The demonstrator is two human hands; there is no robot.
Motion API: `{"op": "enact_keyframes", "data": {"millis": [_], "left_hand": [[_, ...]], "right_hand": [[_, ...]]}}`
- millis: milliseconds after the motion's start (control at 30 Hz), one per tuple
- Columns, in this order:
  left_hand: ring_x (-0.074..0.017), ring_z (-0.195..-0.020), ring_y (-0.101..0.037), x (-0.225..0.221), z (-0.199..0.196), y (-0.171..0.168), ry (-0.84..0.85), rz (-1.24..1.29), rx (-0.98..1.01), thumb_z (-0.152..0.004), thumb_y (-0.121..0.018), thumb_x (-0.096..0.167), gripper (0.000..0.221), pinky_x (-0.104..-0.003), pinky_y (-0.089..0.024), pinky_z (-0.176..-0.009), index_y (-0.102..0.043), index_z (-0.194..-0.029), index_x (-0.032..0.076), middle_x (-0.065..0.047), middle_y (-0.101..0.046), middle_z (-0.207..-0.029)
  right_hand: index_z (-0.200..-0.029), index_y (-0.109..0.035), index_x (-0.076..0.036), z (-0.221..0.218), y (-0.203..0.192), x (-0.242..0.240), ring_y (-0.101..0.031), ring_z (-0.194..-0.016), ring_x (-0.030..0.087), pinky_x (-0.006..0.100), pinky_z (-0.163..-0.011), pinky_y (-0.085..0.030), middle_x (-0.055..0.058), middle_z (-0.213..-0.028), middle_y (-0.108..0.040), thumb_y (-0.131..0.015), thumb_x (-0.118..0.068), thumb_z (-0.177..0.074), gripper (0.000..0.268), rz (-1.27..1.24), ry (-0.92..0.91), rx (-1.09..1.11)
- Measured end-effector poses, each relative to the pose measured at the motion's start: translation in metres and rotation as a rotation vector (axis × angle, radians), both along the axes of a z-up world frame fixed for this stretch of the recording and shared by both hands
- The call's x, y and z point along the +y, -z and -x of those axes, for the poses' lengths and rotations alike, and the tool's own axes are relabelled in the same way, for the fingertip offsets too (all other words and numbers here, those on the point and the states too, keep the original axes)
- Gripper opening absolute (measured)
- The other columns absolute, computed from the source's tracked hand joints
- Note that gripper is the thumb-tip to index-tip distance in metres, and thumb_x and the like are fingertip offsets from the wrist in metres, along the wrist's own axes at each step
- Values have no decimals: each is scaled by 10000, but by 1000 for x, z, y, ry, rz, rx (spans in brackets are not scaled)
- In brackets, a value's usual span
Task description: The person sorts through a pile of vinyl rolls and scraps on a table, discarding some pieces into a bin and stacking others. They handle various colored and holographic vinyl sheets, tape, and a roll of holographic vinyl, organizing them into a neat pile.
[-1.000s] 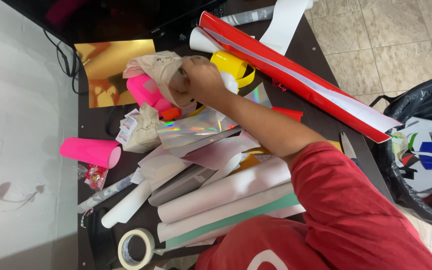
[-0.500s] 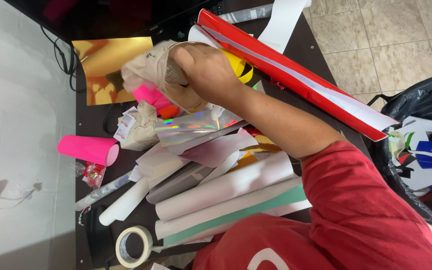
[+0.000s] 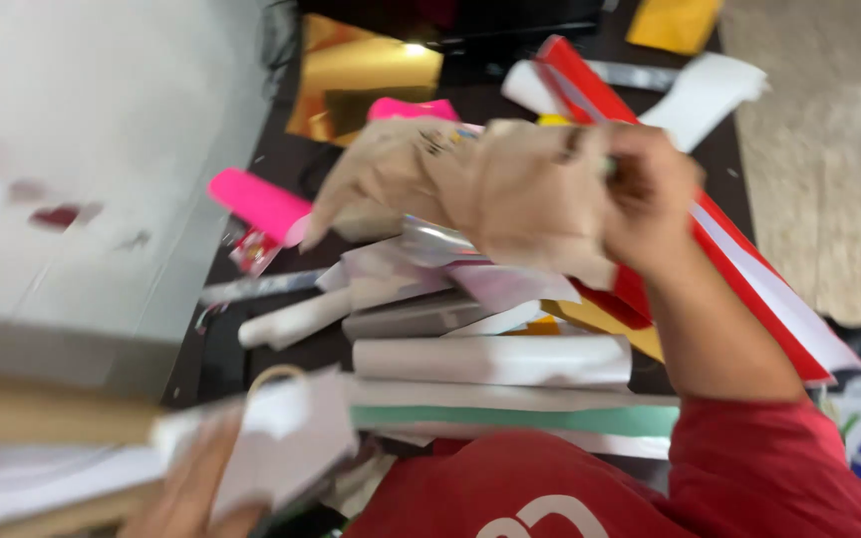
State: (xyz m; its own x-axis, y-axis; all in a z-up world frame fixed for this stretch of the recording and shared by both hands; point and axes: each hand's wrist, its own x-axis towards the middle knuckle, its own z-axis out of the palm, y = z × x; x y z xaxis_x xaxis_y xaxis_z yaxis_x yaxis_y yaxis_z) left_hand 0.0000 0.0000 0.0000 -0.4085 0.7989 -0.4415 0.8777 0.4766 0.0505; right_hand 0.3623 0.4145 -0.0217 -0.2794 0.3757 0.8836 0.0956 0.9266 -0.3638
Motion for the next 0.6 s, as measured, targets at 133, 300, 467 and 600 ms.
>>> {"op": "enact_keyframes", "data": {"millis": [133,300,467,600], "left_hand": [[-507,-1604,29,101,-51,-76,482,-332,-8,-826,-673,113,178,-732,-312,-1107,-825,-899,168,-202,-5,-1747],[-397,-1141,-516,152,-39,-41,676,-470,-126,-758,-520,-108,242,-493,-476,-871,-693,-846,37,-177,-425,-1313],[-393,-772,-665,176,-22,-15,741,-569,-43,-769,-532,-93,210,-500,-529,-705,-676,-824,49,-93,-665,-891],[-316,-921,-714,177,5,-7,622,-501,126,-886,-522,80,215,-429,-556,-825,-710,-980,127,-35,-716,-1065]], "right_hand": [[-1192,-613,43,-13,8,-32,-685,-1036,205,305,-938,-570,153,-1138,-694,-800,-47,-933,332,324,-195,160],[-1094,-600,17,-23,12,-22,-673,-983,188,307,-961,-582,129,-1028,-671,-788,-69,-923,268,367,-291,138],[-1071,-653,-83,-37,47,42,-672,-974,107,234,-902,-560,29,-1048,-695,-796,1,-949,206,487,-225,146],[-1101,-651,-76,-42,62,93,-663,-812,77,204,-771,-566,15,-919,-695,-811,50,-932,264,744,-161,360]]}}
